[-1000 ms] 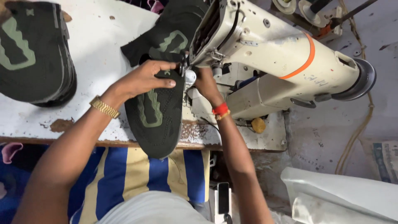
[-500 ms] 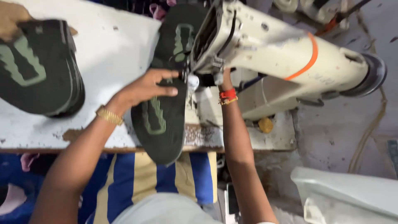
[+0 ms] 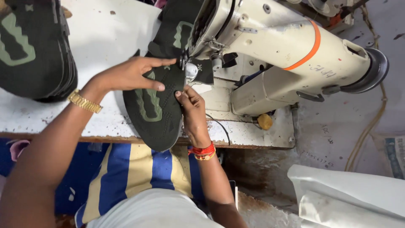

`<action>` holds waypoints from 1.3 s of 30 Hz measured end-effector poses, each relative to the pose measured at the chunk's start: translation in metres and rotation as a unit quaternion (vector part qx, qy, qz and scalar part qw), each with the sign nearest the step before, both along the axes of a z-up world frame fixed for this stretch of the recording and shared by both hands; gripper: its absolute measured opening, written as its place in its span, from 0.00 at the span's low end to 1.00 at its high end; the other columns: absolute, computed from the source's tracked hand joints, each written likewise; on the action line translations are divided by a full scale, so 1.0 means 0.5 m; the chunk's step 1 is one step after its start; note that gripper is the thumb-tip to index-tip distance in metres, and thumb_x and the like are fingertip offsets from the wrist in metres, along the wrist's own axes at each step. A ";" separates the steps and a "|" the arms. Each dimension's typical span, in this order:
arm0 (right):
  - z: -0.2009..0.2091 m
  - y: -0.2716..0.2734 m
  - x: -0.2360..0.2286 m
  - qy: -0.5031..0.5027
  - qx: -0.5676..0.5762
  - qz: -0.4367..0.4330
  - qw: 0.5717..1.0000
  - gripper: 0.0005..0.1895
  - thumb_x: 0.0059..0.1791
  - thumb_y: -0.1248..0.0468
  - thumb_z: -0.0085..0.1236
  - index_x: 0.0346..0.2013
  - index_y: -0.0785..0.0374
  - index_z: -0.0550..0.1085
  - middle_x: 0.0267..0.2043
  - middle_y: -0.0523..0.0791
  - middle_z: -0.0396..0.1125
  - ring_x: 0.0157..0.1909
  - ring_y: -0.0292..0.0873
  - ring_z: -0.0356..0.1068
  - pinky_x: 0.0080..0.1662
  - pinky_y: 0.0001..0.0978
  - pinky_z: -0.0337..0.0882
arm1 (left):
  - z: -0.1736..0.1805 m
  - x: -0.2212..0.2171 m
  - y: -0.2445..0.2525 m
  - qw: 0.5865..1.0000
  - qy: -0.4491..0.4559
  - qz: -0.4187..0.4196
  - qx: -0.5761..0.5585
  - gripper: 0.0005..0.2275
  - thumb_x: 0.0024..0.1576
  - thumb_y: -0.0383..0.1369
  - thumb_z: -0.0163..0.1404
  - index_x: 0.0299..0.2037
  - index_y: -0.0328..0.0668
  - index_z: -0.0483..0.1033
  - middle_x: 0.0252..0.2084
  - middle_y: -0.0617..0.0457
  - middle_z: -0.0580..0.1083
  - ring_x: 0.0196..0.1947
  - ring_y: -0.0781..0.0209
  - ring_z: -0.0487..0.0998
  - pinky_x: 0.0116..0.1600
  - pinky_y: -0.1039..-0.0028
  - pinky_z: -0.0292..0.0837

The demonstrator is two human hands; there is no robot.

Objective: The person operates a sewing machine to stitch the edges of black slipper uppers. They guide the fabric under the needle, remove the finished items, and place them on a pile to the left. The person also adjusts the machine's thread and tension components during the process.

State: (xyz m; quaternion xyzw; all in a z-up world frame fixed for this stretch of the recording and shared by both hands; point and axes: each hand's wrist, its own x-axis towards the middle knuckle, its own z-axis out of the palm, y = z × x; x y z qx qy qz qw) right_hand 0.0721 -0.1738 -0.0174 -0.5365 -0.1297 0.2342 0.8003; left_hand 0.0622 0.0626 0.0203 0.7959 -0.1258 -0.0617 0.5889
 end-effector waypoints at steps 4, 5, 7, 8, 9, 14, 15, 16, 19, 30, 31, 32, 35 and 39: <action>0.016 0.003 0.001 -0.021 -0.007 -0.006 1.000 0.15 0.55 0.73 0.52 0.57 0.73 0.73 0.48 0.45 0.74 0.48 0.35 0.72 0.52 0.27 0.72 | 0.009 -0.005 0.005 1.000 0.020 0.005 0.023 0.37 0.48 0.40 0.61 0.71 0.53 0.64 0.69 0.53 0.70 0.72 0.56 0.66 0.75 0.62 0.55; 0.011 0.003 0.002 -0.012 0.011 -0.003 1.000 0.16 0.55 0.73 0.53 0.58 0.73 0.72 0.49 0.45 0.74 0.48 0.35 0.72 0.53 0.27 0.72 | 0.008 -0.001 0.006 1.000 0.006 0.005 0.028 0.35 0.48 0.40 0.61 0.70 0.53 0.65 0.68 0.52 0.70 0.72 0.56 0.65 0.75 0.61 0.54; 0.018 0.006 0.001 -0.004 0.028 -0.001 1.000 0.16 0.55 0.73 0.53 0.59 0.74 0.72 0.49 0.45 0.73 0.48 0.35 0.72 0.53 0.27 0.71 | 0.000 0.011 0.010 0.999 -0.009 0.004 0.032 0.34 0.49 0.39 0.61 0.70 0.52 0.66 0.68 0.51 0.70 0.71 0.55 0.65 0.75 0.61 0.53; 0.029 0.008 -0.005 -0.004 0.029 0.003 1.000 0.16 0.56 0.72 0.52 0.59 0.73 0.72 0.49 0.45 0.74 0.48 0.35 0.72 0.53 0.27 0.71 | -0.007 0.016 0.012 0.999 -0.024 0.006 0.030 0.34 0.50 0.39 0.61 0.69 0.50 0.66 0.69 0.50 0.68 0.72 0.55 0.63 0.75 0.60 0.51; 0.040 0.010 -0.011 -0.004 0.030 0.007 1.000 0.16 0.56 0.71 0.52 0.58 0.73 0.72 0.49 0.45 0.74 0.48 0.35 0.72 0.53 0.26 0.71 | -0.014 0.020 0.014 0.999 -0.039 0.008 0.027 0.34 0.50 0.39 0.62 0.69 0.47 0.66 0.70 0.49 0.67 0.73 0.54 0.61 0.75 0.59 0.49; 0.036 0.000 -0.036 -0.012 -0.008 -0.001 1.000 0.16 0.55 0.70 0.53 0.58 0.72 0.72 0.48 0.43 0.74 0.47 0.33 0.72 0.53 0.24 0.71 | 0.000 0.064 0.031 0.998 -0.051 0.005 0.035 0.32 0.51 0.39 0.61 0.68 0.45 0.67 0.70 0.49 0.68 0.71 0.55 0.64 0.74 0.60 0.52; 0.038 -0.004 -0.046 -0.020 -0.006 0.006 1.000 0.15 0.56 0.70 0.54 0.57 0.72 0.72 0.48 0.43 0.74 0.47 0.32 0.71 0.53 0.24 0.70 | -0.001 0.071 0.034 0.998 -0.051 -0.004 0.019 0.32 0.51 0.38 0.61 0.68 0.43 0.67 0.69 0.49 0.68 0.71 0.56 0.65 0.74 0.60 0.52; 0.006 -0.014 -0.043 -0.022 -0.006 0.007 1.000 0.15 0.56 0.70 0.54 0.57 0.72 0.72 0.48 0.43 0.74 0.47 0.32 0.71 0.53 0.24 0.70 | 0.002 0.081 0.037 0.998 -0.053 -0.003 0.019 0.32 0.51 0.38 0.61 0.68 0.43 0.67 0.69 0.49 0.68 0.71 0.56 0.65 0.74 0.60 0.52; -0.031 -0.031 -0.045 -0.059 -0.026 -0.001 0.998 0.09 0.61 0.69 0.57 0.51 0.76 0.74 0.45 0.41 0.71 0.44 0.30 0.66 0.47 0.24 0.68 | 0.018 0.108 0.042 0.992 -0.097 0.020 0.083 0.28 0.53 0.35 0.61 0.65 0.38 0.71 0.66 0.48 0.72 0.67 0.57 0.71 0.73 0.62 0.57; 0.034 0.021 -0.033 -0.021 -0.066 -0.034 0.997 0.09 0.56 0.65 0.53 0.46 0.66 0.77 0.36 0.40 0.74 0.33 0.31 0.71 0.35 0.25 0.74 | 0.019 0.213 0.089 0.978 -0.111 0.040 0.174 0.26 0.52 0.33 0.63 0.63 0.41 0.76 0.53 0.42 0.80 0.51 0.57 0.81 0.59 0.67 0.73; 0.023 0.021 -0.023 -0.021 -0.066 -0.034 0.997 0.09 0.56 0.65 0.53 0.46 0.66 0.77 0.36 0.40 0.74 0.33 0.31 0.71 0.35 0.25 0.74 | 0.014 0.221 0.092 0.978 -0.112 0.040 0.174 0.26 0.52 0.33 0.63 0.63 0.41 0.76 0.53 0.42 0.80 0.51 0.57 0.81 0.59 0.67 0.73; 0.011 0.020 -0.016 -0.027 -0.060 -0.033 0.997 0.08 0.56 0.65 0.54 0.45 0.66 0.78 0.36 0.40 0.73 0.33 0.31 0.70 0.35 0.26 0.74 | 0.009 0.227 0.095 0.977 -0.114 0.053 0.172 0.26 0.53 0.33 0.63 0.63 0.41 0.75 0.56 0.42 0.78 0.54 0.55 0.79 0.60 0.66 0.71; -0.024 0.021 0.007 -0.034 -0.041 -0.038 0.998 0.08 0.58 0.65 0.55 0.44 0.67 0.78 0.33 0.38 0.69 0.32 0.31 0.68 0.36 0.28 0.76 | -0.021 0.255 0.111 0.981 -0.110 0.068 0.143 0.25 0.53 0.33 0.63 0.63 0.43 0.75 0.58 0.43 0.76 0.58 0.54 0.76 0.61 0.67 0.69; 0.024 0.047 0.008 -0.020 -0.054 -0.059 0.997 0.09 0.55 0.63 0.54 0.34 0.65 0.76 0.32 0.43 0.74 0.31 0.38 0.76 0.35 0.29 0.77 | -0.043 0.279 0.136 0.983 -0.110 0.085 0.121 0.24 0.54 0.32 0.61 0.63 0.43 0.74 0.61 0.45 0.75 0.62 0.54 0.74 0.64 0.67 0.68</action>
